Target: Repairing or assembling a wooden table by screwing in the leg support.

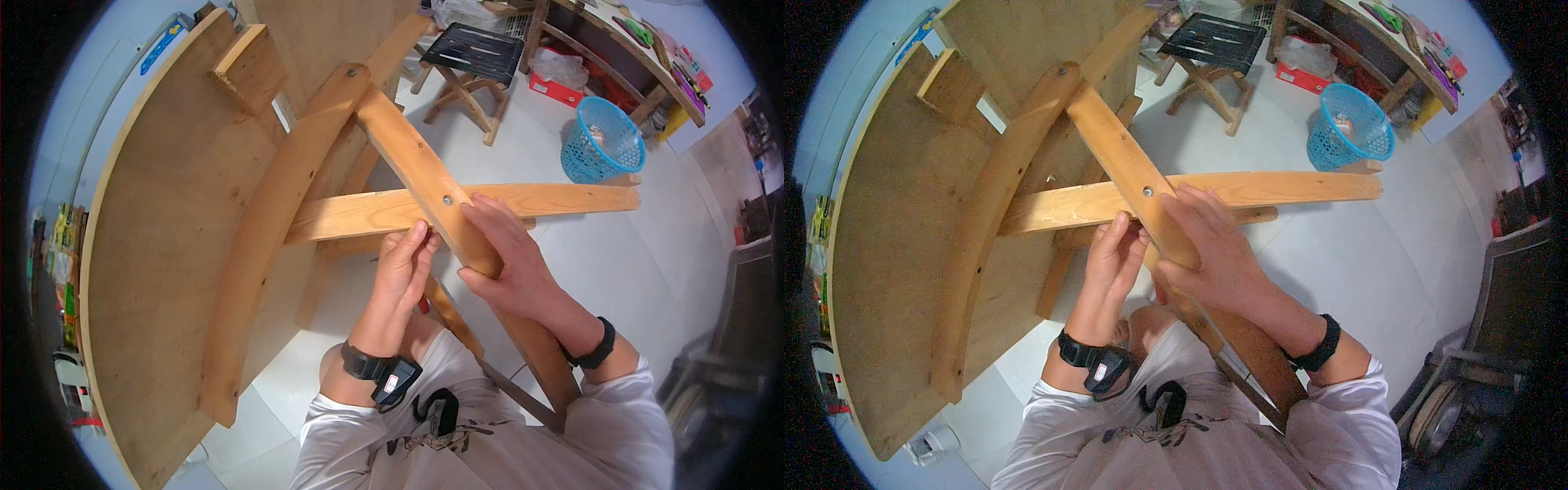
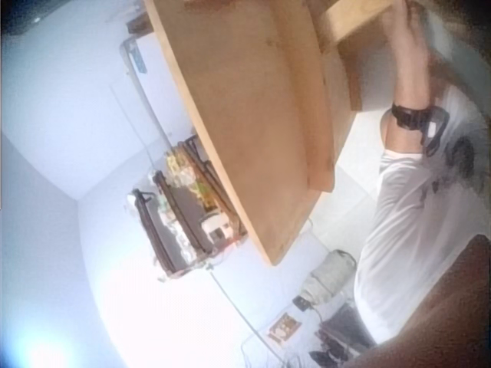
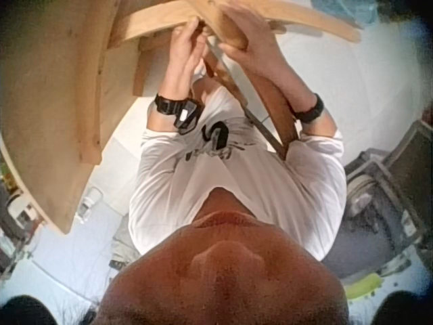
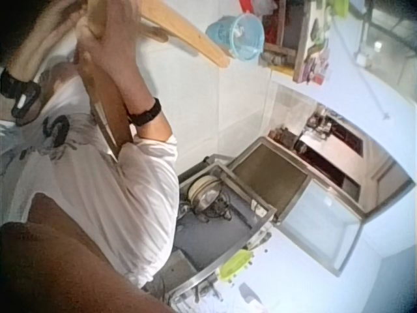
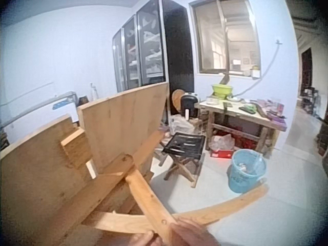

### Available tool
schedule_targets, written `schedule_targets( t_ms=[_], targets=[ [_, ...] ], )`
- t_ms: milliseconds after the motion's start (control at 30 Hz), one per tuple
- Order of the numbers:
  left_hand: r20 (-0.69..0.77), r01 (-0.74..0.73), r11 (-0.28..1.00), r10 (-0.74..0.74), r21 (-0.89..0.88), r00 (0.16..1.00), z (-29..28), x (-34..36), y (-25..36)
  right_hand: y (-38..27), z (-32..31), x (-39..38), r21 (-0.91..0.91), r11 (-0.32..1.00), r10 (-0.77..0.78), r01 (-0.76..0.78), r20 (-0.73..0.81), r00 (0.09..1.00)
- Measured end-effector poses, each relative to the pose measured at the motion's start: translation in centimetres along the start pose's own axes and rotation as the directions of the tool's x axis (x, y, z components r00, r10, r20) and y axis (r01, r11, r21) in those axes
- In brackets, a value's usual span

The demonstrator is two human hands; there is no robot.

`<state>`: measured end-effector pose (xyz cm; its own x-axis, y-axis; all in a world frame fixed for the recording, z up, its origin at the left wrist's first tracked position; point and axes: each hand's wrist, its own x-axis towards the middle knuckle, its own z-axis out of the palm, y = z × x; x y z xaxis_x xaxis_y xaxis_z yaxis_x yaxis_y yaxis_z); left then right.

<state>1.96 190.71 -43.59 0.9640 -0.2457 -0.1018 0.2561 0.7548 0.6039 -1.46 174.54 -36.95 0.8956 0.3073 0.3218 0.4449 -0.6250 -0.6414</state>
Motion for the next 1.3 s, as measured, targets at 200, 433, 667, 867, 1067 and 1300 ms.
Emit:
schedule_targets(
  t_ms=[200,433,667,867,1067,1300],
  targets=[
    [0.045,0.043,0.998,-0.04,-0.054,0.998,-1.1,0.1,-0.5,0.2,0.2,0.0,-0.002,1.0,-0.026,0.026,0.012,1.0],
    [0.066,0.043,0.984,-0.032,-0.174,0.997,-0.1,-0.1,-0.2,0.2,0.1,-0.2,-0.023,0.999,-0.03,0.03,0.014,0.999],
    [0.121,0.123,0.922,-0.084,-0.367,0.989,-1.7,0.6,-1.9,-0.1,0.1,-0.3,-0.024,0.999,-0.024,0.024,0.005,1.0],
    [0.112,0.145,0.902,-0.108,-0.407,0.988,-2.3,1.4,-2.4,-0.1,0.2,-0.2,-0.018,1.0,-0.022,0.023,0.006,1.0],
    [-0.014,0.143,0.949,-0.153,-0.281,0.988,-2.4,2.4,-2.9,-0.6,0.0,-0.2,-0.026,0.999,-0.033,0.034,0.012,0.999],
    [0.027,0.161,0.948,-0.159,-0.273,0.987,-2.4,2.8,-2.8,-0.4,-0.1,-0.2,-0.041,0.999,-0.021,0.021,0.007,1.0]
  ],
)
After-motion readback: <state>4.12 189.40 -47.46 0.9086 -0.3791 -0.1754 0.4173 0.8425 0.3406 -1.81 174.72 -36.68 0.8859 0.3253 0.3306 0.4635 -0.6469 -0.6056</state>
